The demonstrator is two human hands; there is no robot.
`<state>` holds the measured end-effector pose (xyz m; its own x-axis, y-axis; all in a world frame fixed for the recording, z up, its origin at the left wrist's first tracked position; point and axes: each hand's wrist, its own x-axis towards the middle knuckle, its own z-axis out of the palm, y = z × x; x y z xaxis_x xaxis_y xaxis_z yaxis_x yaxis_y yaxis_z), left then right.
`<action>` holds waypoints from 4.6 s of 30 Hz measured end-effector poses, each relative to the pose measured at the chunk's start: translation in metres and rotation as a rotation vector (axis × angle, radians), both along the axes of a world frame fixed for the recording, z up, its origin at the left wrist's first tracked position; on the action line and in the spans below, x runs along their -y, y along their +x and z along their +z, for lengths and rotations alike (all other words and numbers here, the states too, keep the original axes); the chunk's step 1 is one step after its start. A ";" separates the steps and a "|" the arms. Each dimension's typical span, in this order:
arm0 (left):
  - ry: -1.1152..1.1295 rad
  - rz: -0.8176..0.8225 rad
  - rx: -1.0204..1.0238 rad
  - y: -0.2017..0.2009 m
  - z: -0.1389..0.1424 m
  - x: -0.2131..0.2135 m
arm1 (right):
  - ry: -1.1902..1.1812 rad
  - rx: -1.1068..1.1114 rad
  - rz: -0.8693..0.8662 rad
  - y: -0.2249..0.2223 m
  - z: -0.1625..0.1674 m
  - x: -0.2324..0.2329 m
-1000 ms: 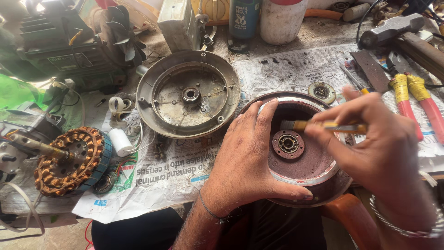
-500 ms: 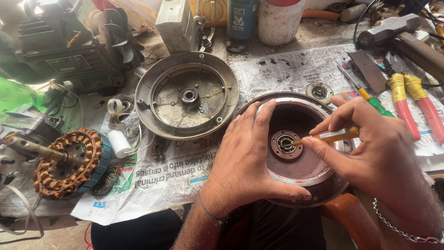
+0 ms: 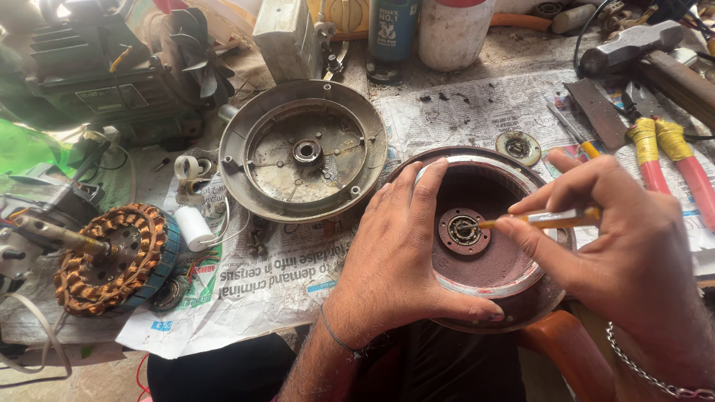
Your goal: The person cleans a bearing inside a motor housing with a screwdriver, then applies lubricant from a bottle and spreads it with a finger. The person continues to clean the bearing area with the screwdriver.
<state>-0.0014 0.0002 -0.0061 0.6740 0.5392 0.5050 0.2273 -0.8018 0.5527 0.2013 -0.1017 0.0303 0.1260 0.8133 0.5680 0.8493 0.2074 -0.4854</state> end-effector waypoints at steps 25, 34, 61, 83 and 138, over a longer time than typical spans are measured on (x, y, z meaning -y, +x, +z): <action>-0.028 -0.014 -0.023 0.000 0.004 0.000 | -0.131 -0.106 0.082 0.011 -0.022 -0.033; -0.018 -0.010 -0.022 0.000 0.006 -0.001 | -0.260 -0.522 0.164 0.022 -0.021 -0.046; -0.020 -0.001 -0.016 0.003 0.002 -0.001 | -0.185 0.354 0.051 0.093 -0.010 -0.074; 0.023 0.017 -0.002 0.002 -0.001 -0.001 | -0.697 0.655 -0.196 0.108 0.000 -0.081; 0.005 -0.001 -0.004 0.001 -0.001 -0.001 | -0.890 0.334 -0.291 0.114 -0.011 -0.107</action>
